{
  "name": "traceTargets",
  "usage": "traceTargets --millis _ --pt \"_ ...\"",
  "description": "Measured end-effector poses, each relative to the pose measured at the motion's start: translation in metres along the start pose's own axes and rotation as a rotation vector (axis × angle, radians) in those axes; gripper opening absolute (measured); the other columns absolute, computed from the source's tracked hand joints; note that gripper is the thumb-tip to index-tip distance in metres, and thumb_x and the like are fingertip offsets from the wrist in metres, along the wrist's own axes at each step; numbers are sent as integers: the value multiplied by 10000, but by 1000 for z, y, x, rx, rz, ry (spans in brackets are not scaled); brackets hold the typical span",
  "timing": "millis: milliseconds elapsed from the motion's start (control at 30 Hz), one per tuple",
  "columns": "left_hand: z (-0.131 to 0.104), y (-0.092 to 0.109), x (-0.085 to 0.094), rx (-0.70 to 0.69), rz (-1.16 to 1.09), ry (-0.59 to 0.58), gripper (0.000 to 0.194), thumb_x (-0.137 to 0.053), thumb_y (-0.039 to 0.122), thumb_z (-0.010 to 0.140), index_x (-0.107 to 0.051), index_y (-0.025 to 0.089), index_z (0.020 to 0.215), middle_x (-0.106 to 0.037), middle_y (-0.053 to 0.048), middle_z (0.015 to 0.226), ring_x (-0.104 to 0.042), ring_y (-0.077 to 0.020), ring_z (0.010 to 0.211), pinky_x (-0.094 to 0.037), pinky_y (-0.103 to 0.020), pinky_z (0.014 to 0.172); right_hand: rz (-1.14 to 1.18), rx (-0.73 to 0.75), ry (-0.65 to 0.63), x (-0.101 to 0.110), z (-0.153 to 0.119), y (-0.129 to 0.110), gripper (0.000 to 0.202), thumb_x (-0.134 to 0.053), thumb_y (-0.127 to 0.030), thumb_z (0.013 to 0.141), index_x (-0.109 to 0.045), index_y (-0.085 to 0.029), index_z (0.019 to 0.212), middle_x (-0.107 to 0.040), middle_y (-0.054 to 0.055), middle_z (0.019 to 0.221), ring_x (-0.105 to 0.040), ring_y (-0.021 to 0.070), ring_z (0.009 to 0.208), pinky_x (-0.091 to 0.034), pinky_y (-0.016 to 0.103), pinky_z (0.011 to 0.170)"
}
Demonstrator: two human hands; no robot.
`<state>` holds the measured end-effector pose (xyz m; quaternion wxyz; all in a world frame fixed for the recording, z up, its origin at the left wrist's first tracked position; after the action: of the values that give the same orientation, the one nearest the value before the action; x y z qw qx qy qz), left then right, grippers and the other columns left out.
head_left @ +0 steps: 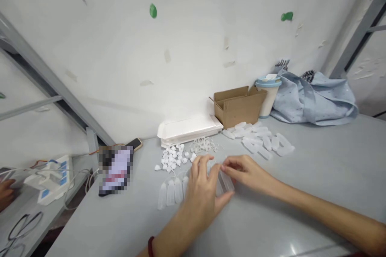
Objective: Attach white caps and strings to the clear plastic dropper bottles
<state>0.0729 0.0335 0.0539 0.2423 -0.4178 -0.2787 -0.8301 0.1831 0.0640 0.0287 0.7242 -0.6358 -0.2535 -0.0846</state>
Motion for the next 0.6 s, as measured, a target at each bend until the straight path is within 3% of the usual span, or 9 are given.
traceTargets --millis 200,600 --pt "2 -4 -7 15 51 -64 445 -739 257 672 -530 162 1053 -451 -163 1233 -371 -369 1202 -427 -585 903 -168 -19 -24 0 2 3 256 -466 -304 831 -599 -148 679 -566 5 603 -478 133 567 -330 249 528" --pt "4 -12 -15 41 61 -136 375 -727 279 674 -587 126 986 -499 -160 1194 -374 -372 1203 -411 -566 939 -90 -67 -42 -4 2 14 151 -501 -257 794 -607 -158 751 -605 5 618 -556 145 569 -405 249 536"
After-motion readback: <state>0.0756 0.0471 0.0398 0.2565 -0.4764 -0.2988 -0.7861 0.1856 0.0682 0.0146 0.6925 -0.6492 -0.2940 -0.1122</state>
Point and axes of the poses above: each hand's wrist, its own z-axis towards the middle knuckle, its own x-axis out of the back of the hand, y = z × x, the point moved 8 cm from there along z, towards the middle knuckle
